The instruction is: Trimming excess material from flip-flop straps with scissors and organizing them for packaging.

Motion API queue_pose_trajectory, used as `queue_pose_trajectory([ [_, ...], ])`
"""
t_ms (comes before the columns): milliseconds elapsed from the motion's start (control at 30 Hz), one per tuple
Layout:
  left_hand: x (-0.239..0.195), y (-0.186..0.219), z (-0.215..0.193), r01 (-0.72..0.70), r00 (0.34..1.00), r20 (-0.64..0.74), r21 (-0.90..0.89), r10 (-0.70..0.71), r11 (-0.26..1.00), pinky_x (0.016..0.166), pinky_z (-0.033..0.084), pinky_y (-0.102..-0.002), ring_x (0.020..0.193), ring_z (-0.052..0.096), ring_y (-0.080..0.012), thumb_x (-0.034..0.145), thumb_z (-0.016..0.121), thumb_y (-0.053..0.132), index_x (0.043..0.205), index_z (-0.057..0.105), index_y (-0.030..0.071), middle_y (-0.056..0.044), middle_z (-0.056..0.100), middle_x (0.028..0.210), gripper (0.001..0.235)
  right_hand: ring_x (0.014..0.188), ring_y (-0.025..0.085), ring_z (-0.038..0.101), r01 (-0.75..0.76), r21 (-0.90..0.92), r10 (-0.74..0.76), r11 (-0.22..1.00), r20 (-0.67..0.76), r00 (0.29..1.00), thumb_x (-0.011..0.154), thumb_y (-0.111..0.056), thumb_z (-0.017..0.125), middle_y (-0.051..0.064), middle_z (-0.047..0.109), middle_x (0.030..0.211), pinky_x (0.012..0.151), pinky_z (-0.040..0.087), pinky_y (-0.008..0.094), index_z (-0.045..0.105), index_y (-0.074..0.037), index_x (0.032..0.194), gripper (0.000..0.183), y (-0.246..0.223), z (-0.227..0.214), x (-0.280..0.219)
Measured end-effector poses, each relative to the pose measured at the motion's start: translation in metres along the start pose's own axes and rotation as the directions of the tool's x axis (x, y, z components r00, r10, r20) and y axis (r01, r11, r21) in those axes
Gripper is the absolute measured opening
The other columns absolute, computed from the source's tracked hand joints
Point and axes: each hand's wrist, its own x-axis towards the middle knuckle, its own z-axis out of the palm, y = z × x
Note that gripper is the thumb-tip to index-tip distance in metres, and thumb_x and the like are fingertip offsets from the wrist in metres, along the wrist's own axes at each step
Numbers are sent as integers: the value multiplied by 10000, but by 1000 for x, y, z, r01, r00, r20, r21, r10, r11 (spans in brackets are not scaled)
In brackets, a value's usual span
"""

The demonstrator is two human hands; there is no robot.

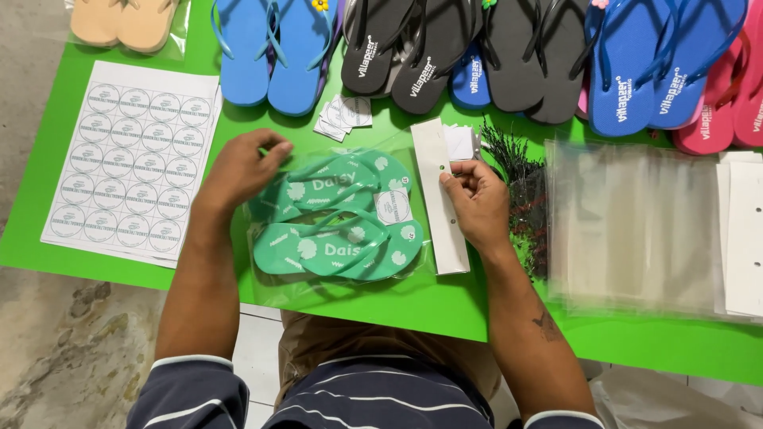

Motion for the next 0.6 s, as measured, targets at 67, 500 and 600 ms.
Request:
queue_pose_trajectory([
  [67,-5,-35,-8,85,996,-34,63,-83,994,813,512,-547,926,711,-435,1034,646,369,1109,756,98,-169,747,981,302,570,49,616,-4,-15,4,1000,-13,1000,941,-129,758,48,713,747,506,520,204,724,-60,1070,150,-4,0,-1],
  [500,-24,-90,1,122,971,-183,-180,-155,976,578,445,-323,640,608,-179,1052,703,309,985,769,127,-57,686,770,204,479,54,550,-63,-216,64,974,-1,998,956,-445,754,-54,614,540,495,468,241,768,-127,1073,338,-16,17,48],
  [600,-27,-87,0,120,969,-188,-202,-159,972,576,442,-315,635,599,-170,1049,708,307,976,768,128,-52,683,757,203,449,31,480,-70,-172,70,983,-8,998,959,-426,753,-87,569,499,462,408,198,779,-160,1016,273,-31,27,60],
])
